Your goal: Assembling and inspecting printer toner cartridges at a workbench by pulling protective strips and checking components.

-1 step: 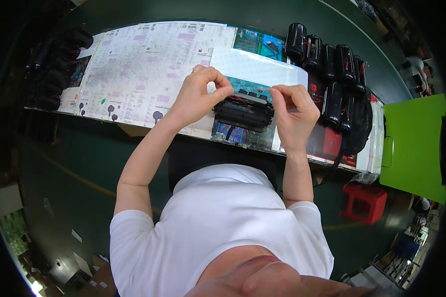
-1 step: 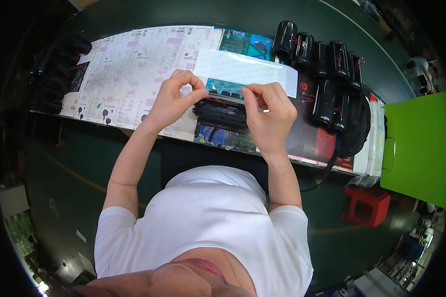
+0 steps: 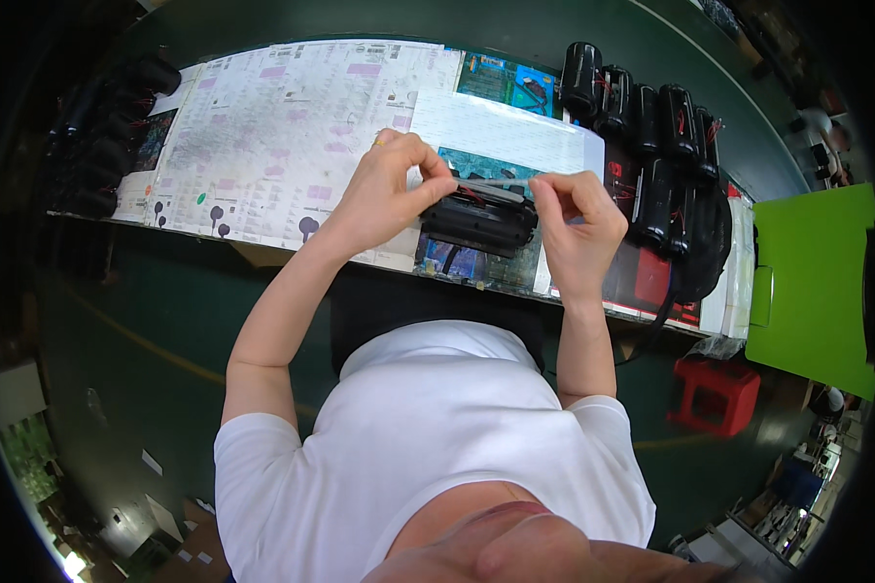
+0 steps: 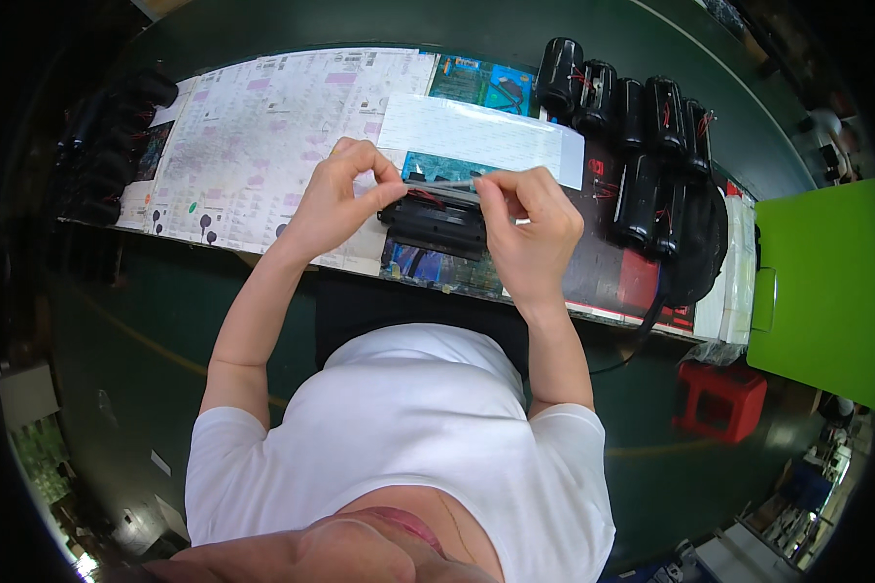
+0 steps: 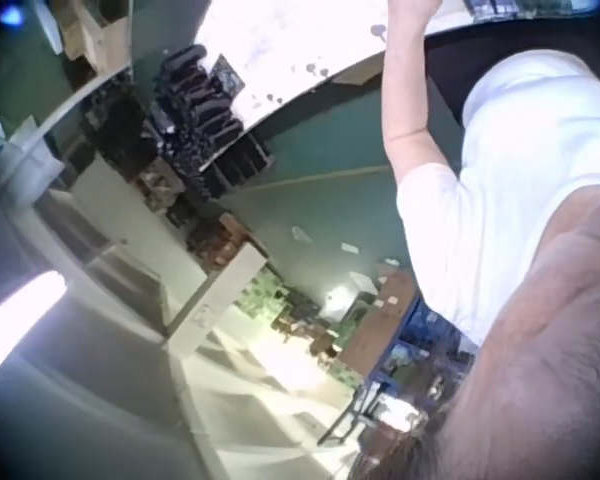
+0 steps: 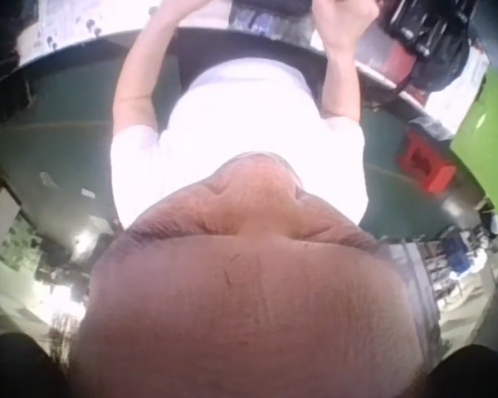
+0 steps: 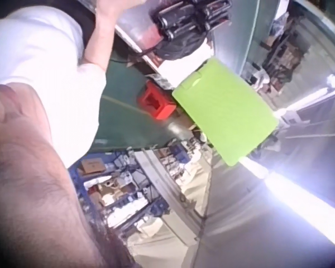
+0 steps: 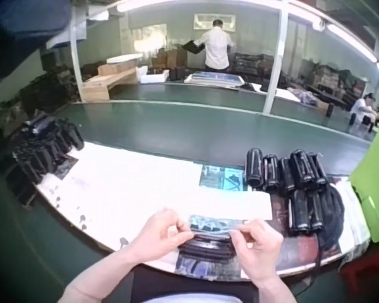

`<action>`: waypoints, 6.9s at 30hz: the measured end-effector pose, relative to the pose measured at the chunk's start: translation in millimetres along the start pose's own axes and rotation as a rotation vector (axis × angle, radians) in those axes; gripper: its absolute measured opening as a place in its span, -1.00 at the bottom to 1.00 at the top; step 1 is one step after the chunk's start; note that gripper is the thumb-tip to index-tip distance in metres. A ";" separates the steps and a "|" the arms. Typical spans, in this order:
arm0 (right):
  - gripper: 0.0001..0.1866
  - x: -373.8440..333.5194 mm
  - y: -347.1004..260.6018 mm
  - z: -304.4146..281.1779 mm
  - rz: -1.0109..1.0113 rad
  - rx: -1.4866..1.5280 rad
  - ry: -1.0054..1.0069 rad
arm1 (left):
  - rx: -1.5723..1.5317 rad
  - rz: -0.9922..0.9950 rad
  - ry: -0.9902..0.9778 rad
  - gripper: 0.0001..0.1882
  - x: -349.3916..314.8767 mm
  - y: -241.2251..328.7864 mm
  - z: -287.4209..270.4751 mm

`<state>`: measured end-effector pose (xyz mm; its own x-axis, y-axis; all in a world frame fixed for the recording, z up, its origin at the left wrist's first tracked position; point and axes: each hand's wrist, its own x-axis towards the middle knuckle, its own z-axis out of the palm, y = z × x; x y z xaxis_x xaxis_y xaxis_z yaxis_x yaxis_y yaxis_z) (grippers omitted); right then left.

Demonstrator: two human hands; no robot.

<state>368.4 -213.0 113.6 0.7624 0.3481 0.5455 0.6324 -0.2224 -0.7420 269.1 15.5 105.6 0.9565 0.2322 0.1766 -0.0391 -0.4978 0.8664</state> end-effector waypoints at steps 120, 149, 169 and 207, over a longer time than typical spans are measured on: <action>-0.90 -7.8 91.9 -10.7 -0.134 -0.277 0.137 | 0.498 -0.142 0.042 -0.06 219.9 -30.5 92.9; -0.88 11.7 93.7 9.0 -0.195 -0.275 0.219 | 0.406 -0.334 0.932 -0.58 25.0 -222.1 -337.6; -0.97 -7.0 108.7 -7.4 0.028 0.117 0.369 | 0.134 0.128 0.258 -0.62 -61.8 -48.6 63.6; -0.88 15.0 58.6 12.9 0.115 -0.038 -0.118 | 0.271 0.115 0.069 -0.77 43.8 -32.1 19.4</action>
<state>415.1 -209.2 73.3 0.8099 0.4225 0.4069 0.5487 -0.3003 -0.7802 317.9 25.4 76.4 0.9279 0.2130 0.3061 -0.0587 -0.7272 0.6839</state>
